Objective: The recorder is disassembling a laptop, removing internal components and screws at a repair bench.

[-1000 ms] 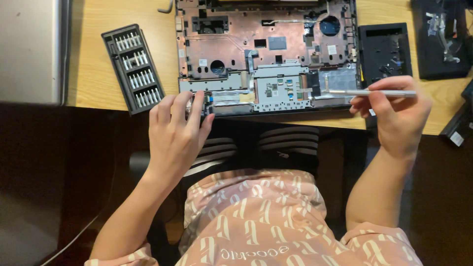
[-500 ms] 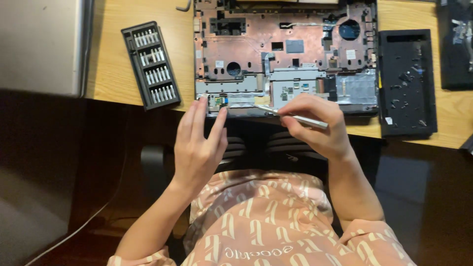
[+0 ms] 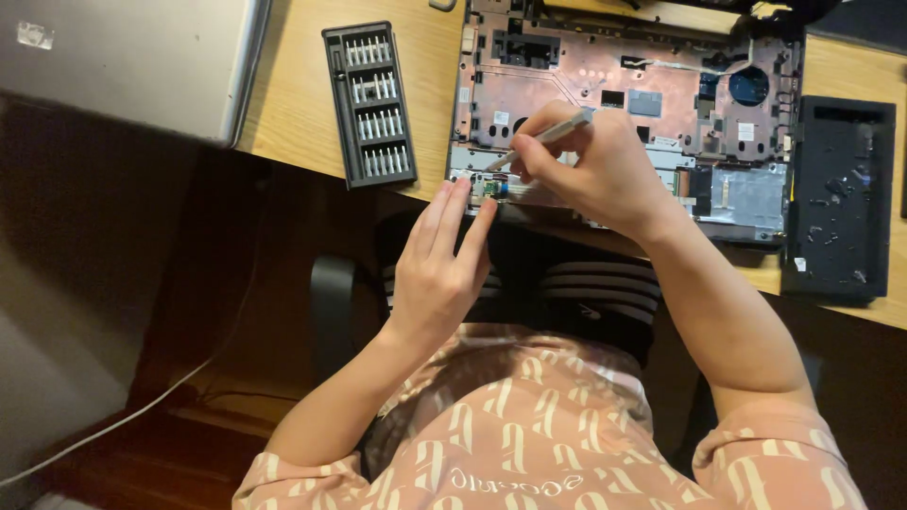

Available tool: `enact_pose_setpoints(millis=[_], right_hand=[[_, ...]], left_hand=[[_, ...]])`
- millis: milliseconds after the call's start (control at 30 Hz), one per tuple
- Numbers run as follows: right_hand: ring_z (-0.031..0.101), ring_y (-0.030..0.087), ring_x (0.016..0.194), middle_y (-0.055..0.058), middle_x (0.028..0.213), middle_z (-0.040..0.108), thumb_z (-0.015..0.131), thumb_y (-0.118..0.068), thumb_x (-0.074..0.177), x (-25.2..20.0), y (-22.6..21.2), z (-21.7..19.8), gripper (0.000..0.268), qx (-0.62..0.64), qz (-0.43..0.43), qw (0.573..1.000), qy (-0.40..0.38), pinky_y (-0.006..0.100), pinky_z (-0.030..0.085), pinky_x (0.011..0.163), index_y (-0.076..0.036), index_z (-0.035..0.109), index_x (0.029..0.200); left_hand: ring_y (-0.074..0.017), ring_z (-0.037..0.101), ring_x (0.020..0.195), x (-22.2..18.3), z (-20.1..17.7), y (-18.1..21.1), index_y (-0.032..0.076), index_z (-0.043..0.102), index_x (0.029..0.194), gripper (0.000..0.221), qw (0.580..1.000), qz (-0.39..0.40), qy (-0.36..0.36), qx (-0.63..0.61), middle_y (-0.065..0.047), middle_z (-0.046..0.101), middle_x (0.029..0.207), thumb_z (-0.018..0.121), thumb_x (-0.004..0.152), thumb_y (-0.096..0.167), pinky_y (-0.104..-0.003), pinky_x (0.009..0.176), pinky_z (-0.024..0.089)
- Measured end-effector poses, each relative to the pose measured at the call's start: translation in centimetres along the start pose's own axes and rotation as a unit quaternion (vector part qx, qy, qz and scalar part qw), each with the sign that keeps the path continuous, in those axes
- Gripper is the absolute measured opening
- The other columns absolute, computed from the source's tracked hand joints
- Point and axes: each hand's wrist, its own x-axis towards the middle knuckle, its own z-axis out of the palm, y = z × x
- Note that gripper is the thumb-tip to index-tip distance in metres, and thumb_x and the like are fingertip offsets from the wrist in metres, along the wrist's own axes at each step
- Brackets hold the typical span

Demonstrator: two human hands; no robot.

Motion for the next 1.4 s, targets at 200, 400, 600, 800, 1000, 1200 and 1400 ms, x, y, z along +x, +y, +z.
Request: enact_pose_setpoints(millis=[200, 400, 600, 800, 1000, 1200, 1400], right_hand=[[0.073, 0.010, 0.076, 0.008, 0.085, 0.076, 0.068, -0.014, 0.103, 0.3, 0.0, 0.4, 0.018, -0.027, 0.005, 1.000, 0.009, 0.025, 0.060, 0.066, 0.003, 0.069, 0.101], [0.074, 0.013, 0.074, 0.009, 0.084, 0.076, 0.071, -0.015, 0.099, 1.5, -2.5, -0.6, 0.016, -0.113, -0.023, 0.993, -0.034, 0.028, 0.057, 0.067, 0.001, 0.071, 0.101], [0.068, 0.031, 0.077, 0.015, 0.085, 0.071, 0.077, -0.012, 0.088, 3.9, -4.9, -1.2, 0.014, -0.224, -0.157, 0.950, -0.150, 0.038, 0.053, 0.069, -0.002, 0.072, 0.096], [0.070, 0.034, 0.075, 0.013, 0.077, 0.071, 0.078, -0.014, 0.080, 5.6, -8.1, -1.1, 0.018, -0.294, -0.087, 0.925, -0.225, 0.044, 0.052, 0.066, -0.003, 0.070, 0.091], [0.068, 0.039, 0.081, 0.017, 0.079, 0.069, 0.078, -0.020, 0.082, 5.0, -8.9, -0.5, 0.019, -0.426, -0.143, 0.872, -0.193, 0.049, 0.051, 0.066, -0.002, 0.070, 0.086], [0.066, 0.040, 0.084, 0.020, 0.080, 0.066, 0.078, -0.022, 0.081, 5.1, -8.1, -0.3, 0.028, -0.453, -0.179, 0.849, -0.205, 0.047, 0.052, 0.074, 0.004, 0.066, 0.081], [0.066, 0.042, 0.084, 0.022, 0.079, 0.066, 0.078, -0.018, 0.083, 5.2, -8.1, -0.3, 0.026, -0.417, -0.176, 0.866, -0.213, 0.048, 0.052, 0.075, 0.005, 0.065, 0.079]], left_hand=[[-0.0405, 0.050, 0.142, -0.4, -0.1, -0.1, -0.001, 0.060, 0.141, 0.054, 1.000, -0.007, -0.012, -0.028, -0.027, 0.050, 0.150, 0.070, 0.087, -0.001, -0.048, 0.119, 0.044], [-0.0408, 0.050, 0.142, -0.2, -0.2, -0.2, -0.002, 0.059, 0.142, 0.055, 0.999, -0.007, -0.007, -0.039, -0.027, 0.050, 0.151, 0.068, 0.088, -0.001, -0.048, 0.119, 0.044], [-0.0417, 0.050, 0.141, -0.4, 0.1, -0.2, -0.002, 0.058, 0.142, 0.054, 0.999, -0.003, 0.004, -0.037, -0.027, 0.050, 0.150, 0.068, 0.088, -0.001, -0.048, 0.118, 0.044], [-0.0398, 0.051, 0.141, -0.4, 0.3, -0.2, 0.000, 0.059, 0.141, 0.054, 0.999, -0.007, 0.019, -0.027, -0.025, 0.051, 0.151, 0.068, 0.088, -0.003, -0.047, 0.118, 0.045], [-0.0398, 0.050, 0.142, -0.4, 0.1, -0.2, 0.001, 0.059, 0.141, 0.056, 0.999, -0.014, 0.008, -0.039, -0.024, 0.050, 0.151, 0.069, 0.087, -0.001, -0.047, 0.118, 0.045], [-0.0398, 0.049, 0.143, -0.5, 0.6, -0.3, 0.001, 0.059, 0.142, 0.055, 0.999, -0.017, 0.016, -0.048, -0.024, 0.049, 0.152, 0.069, 0.088, -0.001, -0.047, 0.118, 0.046], [-0.0405, 0.049, 0.143, -0.5, 0.6, -0.2, 0.000, 0.059, 0.142, 0.055, 0.999, -0.014, 0.017, -0.045, -0.025, 0.049, 0.151, 0.069, 0.088, -0.002, -0.047, 0.118, 0.046]])
